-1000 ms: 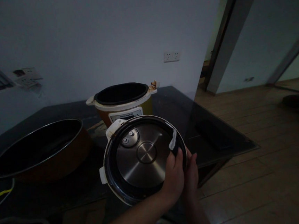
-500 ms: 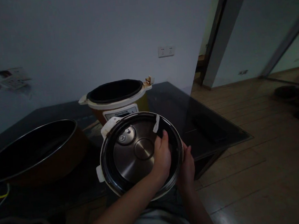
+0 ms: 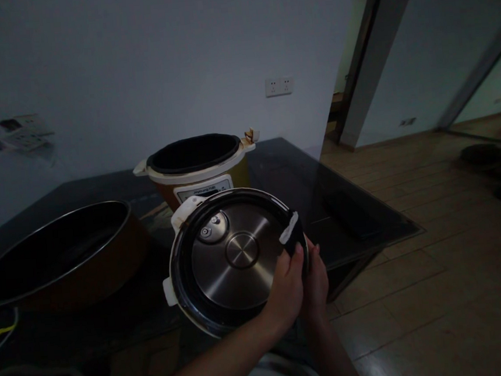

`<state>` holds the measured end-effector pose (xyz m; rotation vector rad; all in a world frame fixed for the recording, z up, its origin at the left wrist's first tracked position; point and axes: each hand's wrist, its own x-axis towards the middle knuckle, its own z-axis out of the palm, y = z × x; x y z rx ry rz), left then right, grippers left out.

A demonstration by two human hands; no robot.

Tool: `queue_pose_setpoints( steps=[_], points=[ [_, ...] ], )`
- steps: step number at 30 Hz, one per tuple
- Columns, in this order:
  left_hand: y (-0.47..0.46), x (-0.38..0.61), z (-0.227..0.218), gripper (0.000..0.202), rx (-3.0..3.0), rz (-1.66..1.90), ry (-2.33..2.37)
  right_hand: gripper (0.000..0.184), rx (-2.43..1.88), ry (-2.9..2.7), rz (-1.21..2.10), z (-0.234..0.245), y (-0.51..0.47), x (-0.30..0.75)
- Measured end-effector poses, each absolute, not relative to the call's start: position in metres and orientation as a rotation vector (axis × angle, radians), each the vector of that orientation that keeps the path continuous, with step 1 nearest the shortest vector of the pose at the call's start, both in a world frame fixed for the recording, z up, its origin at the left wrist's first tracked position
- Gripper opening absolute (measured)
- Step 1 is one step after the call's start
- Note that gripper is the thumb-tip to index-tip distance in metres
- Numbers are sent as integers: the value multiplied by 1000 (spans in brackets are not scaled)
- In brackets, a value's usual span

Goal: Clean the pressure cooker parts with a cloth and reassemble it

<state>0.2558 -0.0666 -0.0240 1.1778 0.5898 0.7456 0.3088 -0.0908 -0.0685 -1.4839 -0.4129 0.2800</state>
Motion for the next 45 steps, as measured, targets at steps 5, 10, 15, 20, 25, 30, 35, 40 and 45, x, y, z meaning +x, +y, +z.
queue_pose_setpoints(
  steps=[5, 10, 15, 20, 25, 30, 35, 40, 45],
  points=[
    [-69, 269, -24, 31, 904, 848, 586, 62, -1463, -437, 305, -72, -90, 312],
    [-49, 275, -1, 21, 605, 983, 509, 57, -1377, -420, 324, -67, -90, 309],
    [-21, 264, 38, 21, 412, 1155, 392, 51, -1266, -372, 384, -59, -89, 304],
    [-7, 249, 56, 29, 316, 1140, 413, 53, -1122, -236, 515, -65, -87, 304],
    [-8, 227, 57, 40, 579, 1199, 504, 55, -1095, -229, 542, -69, -88, 304],
    [6, 208, 49, 39, 1606, 1311, 477, 56, -1095, -202, 552, -73, -87, 303],
    [63, 210, 50, 47, 2989, 486, -71, 57, -1134, -178, 536, -78, -86, 306],
    [103, 211, 54, 44, 3281, 185, -328, 57, -1157, -206, 540, -79, -85, 309],
    [112, 203, 71, 41, 3321, 60, -429, 54, -1112, -155, 561, -80, -84, 308]
  ],
)
